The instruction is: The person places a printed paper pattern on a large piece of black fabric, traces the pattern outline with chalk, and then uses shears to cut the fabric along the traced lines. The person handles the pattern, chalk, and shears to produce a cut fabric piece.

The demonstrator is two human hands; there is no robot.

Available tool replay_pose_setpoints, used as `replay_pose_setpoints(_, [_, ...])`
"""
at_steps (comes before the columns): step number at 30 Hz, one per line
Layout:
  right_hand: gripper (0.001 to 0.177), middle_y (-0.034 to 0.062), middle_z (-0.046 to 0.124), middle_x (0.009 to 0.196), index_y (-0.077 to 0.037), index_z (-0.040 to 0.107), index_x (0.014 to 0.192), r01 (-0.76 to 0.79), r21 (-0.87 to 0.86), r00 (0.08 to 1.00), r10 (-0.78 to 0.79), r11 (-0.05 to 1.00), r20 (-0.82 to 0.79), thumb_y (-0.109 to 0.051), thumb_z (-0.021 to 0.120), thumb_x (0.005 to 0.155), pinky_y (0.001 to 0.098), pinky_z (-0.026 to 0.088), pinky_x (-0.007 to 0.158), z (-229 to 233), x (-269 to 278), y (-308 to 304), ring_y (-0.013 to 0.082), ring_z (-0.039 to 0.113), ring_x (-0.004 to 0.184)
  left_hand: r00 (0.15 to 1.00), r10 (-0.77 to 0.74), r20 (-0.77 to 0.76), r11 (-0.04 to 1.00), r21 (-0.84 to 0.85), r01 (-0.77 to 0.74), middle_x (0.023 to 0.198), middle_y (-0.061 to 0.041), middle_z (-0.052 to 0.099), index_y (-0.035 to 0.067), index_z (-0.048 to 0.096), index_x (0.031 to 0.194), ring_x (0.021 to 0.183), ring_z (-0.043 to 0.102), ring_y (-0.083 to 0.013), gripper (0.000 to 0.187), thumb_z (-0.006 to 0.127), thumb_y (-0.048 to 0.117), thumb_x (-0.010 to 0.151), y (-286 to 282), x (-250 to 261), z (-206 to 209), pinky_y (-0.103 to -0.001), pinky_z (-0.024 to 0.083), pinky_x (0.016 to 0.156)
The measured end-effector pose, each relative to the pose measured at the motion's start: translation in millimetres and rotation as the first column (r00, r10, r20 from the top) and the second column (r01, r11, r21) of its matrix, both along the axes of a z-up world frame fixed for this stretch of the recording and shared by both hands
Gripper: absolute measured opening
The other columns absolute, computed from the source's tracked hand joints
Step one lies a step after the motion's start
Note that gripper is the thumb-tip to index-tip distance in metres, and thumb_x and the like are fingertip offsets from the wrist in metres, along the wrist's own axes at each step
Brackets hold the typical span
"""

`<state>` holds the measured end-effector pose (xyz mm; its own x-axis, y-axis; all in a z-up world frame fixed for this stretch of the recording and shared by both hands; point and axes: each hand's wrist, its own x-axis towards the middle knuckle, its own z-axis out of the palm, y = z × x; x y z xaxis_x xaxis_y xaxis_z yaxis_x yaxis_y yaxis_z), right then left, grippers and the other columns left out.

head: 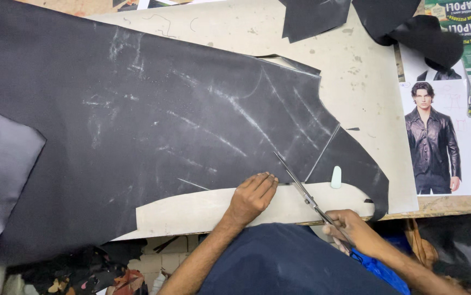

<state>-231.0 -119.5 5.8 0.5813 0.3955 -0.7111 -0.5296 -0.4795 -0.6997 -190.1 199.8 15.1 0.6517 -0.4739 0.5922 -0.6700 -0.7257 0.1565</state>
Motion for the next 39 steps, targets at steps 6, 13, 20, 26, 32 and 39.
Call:
replay_pose_setpoints(6, [0.034, 0.0048, 0.053, 0.047, 0.000, 0.062, 0.078, 0.103, 0.051, 0.987, -0.096, 0.993, -0.128, -0.030, 0.074, 0.089, 0.0295, 0.045, 0.033, 5, 0, 0, 0.0148, 0.056, 0.034, 0.999, -0.029, -0.033, 0.999, -0.022, 0.028, 0.105, -0.010, 0.076, 0.000, 0.076, 0.104, 0.104, 0.074, -0.0222, 0.015, 0.075, 0.004, 0.089, 2, 3, 3, -0.034, 0.061, 0.094])
replay_pose_setpoints(13, [0.030, 0.0019, 0.058, 0.051, -0.004, 0.071, 0.094, -0.006, 0.054, 0.999, 0.009, 0.999, -0.049, -0.034, 0.067, 0.090, 0.0273, 0.048, 0.033, 4, 32, 16, 0.0117, 0.056, 0.035, 0.999, -0.028, -0.025, 0.997, -0.072, 0.026, 0.104, -0.008, 0.075, 0.001, 0.076, 0.104, 0.104, 0.074, -0.0202, 0.011, 0.076, 0.004, 0.093, 1, 5, 10, -0.032, 0.061, 0.095])
replay_pose_setpoints(20, [0.036, 0.0048, 0.058, 0.049, 0.002, 0.067, 0.087, 0.046, 0.075, 0.991, -0.037, 0.996, -0.126, -0.033, 0.071, 0.090, 0.0288, 0.047, 0.032, 5, 37, 13, 0.0145, 0.057, 0.034, 0.999, -0.037, -0.023, 0.996, -0.078, 0.035, 0.102, -0.009, 0.075, -0.001, 0.076, 0.102, 0.102, 0.074, -0.0205, 0.013, 0.075, 0.003, 0.089, 6, 7, 22, -0.032, 0.062, 0.093])
replay_pose_setpoints(26, [0.035, 0.0023, 0.059, 0.048, -0.003, 0.066, 0.085, -0.077, 0.050, 0.997, 0.078, 0.996, -0.023, -0.037, 0.067, 0.093, 0.0259, 0.047, 0.032, 1, 67, 29, 0.0109, 0.058, 0.034, 0.999, -0.035, -0.031, 0.993, -0.115, 0.032, 0.102, -0.009, 0.075, -0.001, 0.076, 0.102, 0.102, 0.074, -0.0211, 0.011, 0.075, 0.004, 0.092, 4, 7, 25, -0.033, 0.062, 0.094])
replay_pose_setpoints(32, [0.035, 0.0030, 0.055, 0.049, 0.001, 0.067, 0.084, -0.016, -0.008, 0.995, 0.015, 1.000, -0.098, -0.034, 0.073, 0.090, 0.0276, 0.044, 0.031, 10, 75, 36, 0.0129, 0.058, 0.035, 0.998, -0.027, -0.057, 0.990, -0.141, 0.019, 0.102, -0.009, 0.076, 0.000, 0.077, 0.101, 0.102, 0.075, -0.0216, 0.009, 0.075, 0.004, 0.093, 5, 5, 24, -0.034, 0.062, 0.093])
replay_pose_setpoints(39, [0.041, 0.0009, 0.060, 0.049, -0.003, 0.065, 0.083, -0.094, 0.090, 0.995, 0.092, 0.991, 0.024, -0.043, 0.069, 0.091, 0.0247, 0.049, 0.033, -3, 105, 47, 0.0102, 0.059, 0.036, 0.998, -0.014, -0.066, 0.987, -0.159, 0.003, 0.102, -0.009, 0.077, 0.000, 0.077, 0.101, 0.101, 0.075, -0.0214, 0.009, 0.076, 0.005, 0.093, 3, 3, 25, -0.033, 0.062, 0.092])
